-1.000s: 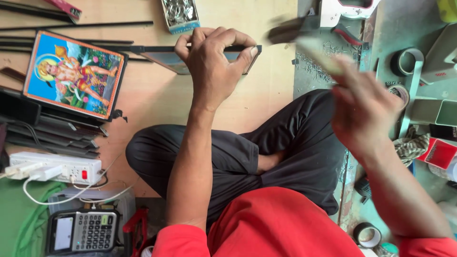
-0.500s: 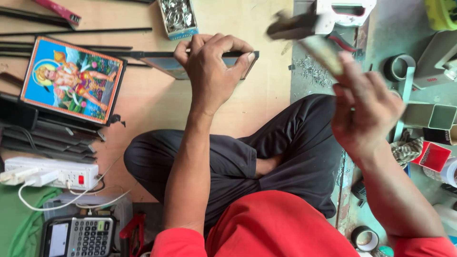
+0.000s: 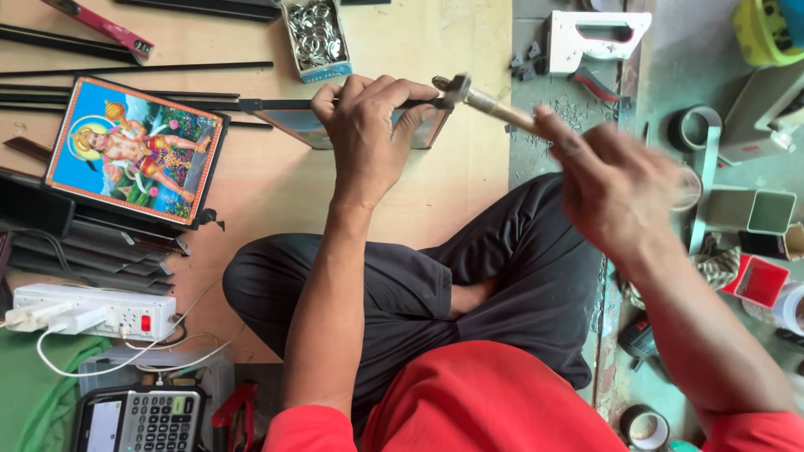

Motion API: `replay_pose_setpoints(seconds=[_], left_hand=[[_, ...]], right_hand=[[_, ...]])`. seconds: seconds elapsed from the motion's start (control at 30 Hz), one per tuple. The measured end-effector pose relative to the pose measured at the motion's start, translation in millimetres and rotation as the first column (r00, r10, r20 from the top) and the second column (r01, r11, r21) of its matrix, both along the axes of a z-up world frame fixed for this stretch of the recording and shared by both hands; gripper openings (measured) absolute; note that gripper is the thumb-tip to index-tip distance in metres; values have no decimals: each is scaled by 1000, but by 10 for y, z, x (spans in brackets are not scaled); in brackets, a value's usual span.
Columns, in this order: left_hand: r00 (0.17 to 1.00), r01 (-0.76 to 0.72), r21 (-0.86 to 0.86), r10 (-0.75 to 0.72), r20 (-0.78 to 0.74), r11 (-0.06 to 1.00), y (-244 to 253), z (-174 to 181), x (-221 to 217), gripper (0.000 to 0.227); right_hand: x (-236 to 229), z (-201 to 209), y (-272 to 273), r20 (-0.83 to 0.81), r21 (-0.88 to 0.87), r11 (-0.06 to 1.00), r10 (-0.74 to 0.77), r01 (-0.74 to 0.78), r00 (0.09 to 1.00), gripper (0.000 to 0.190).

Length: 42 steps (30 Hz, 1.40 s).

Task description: The recorder is assembling a picture frame by placing a glass pane and a religious image into a frame and securing them with tape and nails.

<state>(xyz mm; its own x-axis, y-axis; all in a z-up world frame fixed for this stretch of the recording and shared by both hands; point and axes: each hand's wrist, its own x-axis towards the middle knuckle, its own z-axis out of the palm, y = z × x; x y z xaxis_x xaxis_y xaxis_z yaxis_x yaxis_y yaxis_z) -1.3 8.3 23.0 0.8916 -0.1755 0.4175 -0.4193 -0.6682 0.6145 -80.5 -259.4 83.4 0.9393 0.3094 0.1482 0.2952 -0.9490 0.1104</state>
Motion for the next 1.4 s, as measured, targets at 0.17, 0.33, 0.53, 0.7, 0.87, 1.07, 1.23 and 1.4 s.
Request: replay_pose_setpoints(seconds=[0.17, 0.33, 0.53, 0.7, 0.87, 1.07, 1.23, 1.4], left_hand=[[998, -8, 34, 6, 63, 999, 12, -29, -27, 16], [1000, -21, 19, 21, 14, 1000, 5, -9, -27, 15], [995, 30, 48, -35, 96, 998, -3, -235, 109, 14], [990, -37, 174, 12, 143, 984, -58, -62, 122, 22], [985, -78, 42, 70, 159, 996, 104, 38, 109, 20], [974, -217, -733, 94, -206, 645, 597, -798, -84, 16], [942, -267, -680, 38, -332, 683, 693, -1219, -393, 21], [918, -294, -720, -24, -396, 628, 687, -1019, -385, 24]], right_hand=[[-173, -73, -124, 260, 395, 905, 55, -158, 964, 35], [-129, 216, 120, 23, -30, 996, -84, 85, 996, 33], [-488, -820, 83, 41, 300, 953, -62, 47, 997, 41], [-380, -1575, 443, -219, 445, 885, 257, -138, 941, 19], [578, -2351, -275, -456, 381, 887, -66, 262, 888, 18], [1030, -2695, -1208, -315, 198, 936, -219, 290, 923, 33], [932, -2953, -1382, -512, 138, 891, -310, 433, 801, 21], [892, -2822, -1360, -387, 352, 810, -331, 470, 861, 16]])
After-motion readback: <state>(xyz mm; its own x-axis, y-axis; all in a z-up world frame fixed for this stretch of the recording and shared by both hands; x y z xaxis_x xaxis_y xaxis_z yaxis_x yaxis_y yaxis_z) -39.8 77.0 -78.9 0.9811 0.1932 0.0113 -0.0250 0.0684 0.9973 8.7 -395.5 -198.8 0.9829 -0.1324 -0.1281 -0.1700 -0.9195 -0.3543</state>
